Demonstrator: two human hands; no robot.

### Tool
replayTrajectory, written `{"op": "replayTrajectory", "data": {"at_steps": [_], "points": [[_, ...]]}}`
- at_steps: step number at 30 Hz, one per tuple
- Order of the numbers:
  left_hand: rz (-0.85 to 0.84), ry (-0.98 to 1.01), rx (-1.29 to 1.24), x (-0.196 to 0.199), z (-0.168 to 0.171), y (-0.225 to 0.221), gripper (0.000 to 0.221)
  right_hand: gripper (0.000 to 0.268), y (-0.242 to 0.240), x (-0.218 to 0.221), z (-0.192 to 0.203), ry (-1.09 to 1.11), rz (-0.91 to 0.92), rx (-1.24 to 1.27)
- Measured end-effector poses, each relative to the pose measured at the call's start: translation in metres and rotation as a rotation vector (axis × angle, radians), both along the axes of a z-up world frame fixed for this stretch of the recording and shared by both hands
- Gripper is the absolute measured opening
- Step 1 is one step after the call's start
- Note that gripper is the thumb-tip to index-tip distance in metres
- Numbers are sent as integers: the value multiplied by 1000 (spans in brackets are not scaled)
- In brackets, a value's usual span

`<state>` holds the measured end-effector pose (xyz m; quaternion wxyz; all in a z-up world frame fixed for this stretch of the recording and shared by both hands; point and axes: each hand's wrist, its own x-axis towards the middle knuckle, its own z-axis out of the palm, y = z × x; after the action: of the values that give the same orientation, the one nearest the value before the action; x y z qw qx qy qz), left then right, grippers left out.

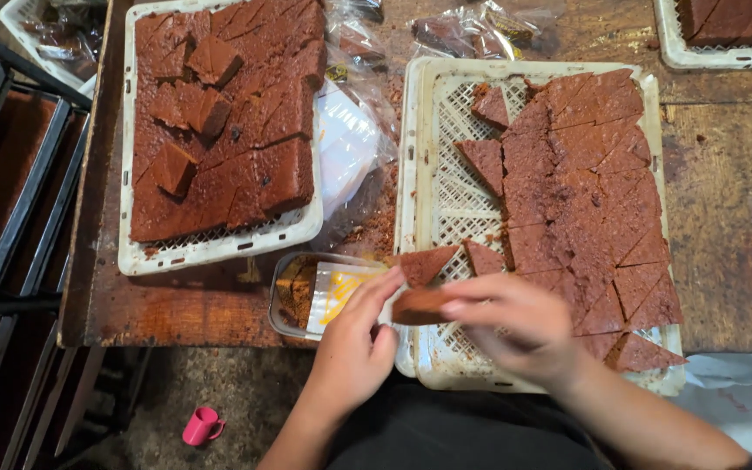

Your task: The person is picking up triangular brownie pieces from trays and placing them into individual plastic bags at a packaging station.

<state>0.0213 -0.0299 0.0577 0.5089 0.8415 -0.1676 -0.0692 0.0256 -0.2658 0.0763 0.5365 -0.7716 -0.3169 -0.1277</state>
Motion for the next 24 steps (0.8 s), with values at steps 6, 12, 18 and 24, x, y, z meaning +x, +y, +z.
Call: {"op": "replayTrajectory", "data": {"at_steps": [6,12,18,24], "points": [[-325,-322,-62,-22,1,-13,52,21,11,-1,-32,326,-205,-205],[-9,-154,126,-18,-28,7,25,74,-17,26,23,360,-212,-310],[139,-30,66,-28,-33,19,19,79,24,45,-48,385,-157,-540],[281,88,96,-22,-45,31,14,81,17,21,-15,660,-266,-416]]}}
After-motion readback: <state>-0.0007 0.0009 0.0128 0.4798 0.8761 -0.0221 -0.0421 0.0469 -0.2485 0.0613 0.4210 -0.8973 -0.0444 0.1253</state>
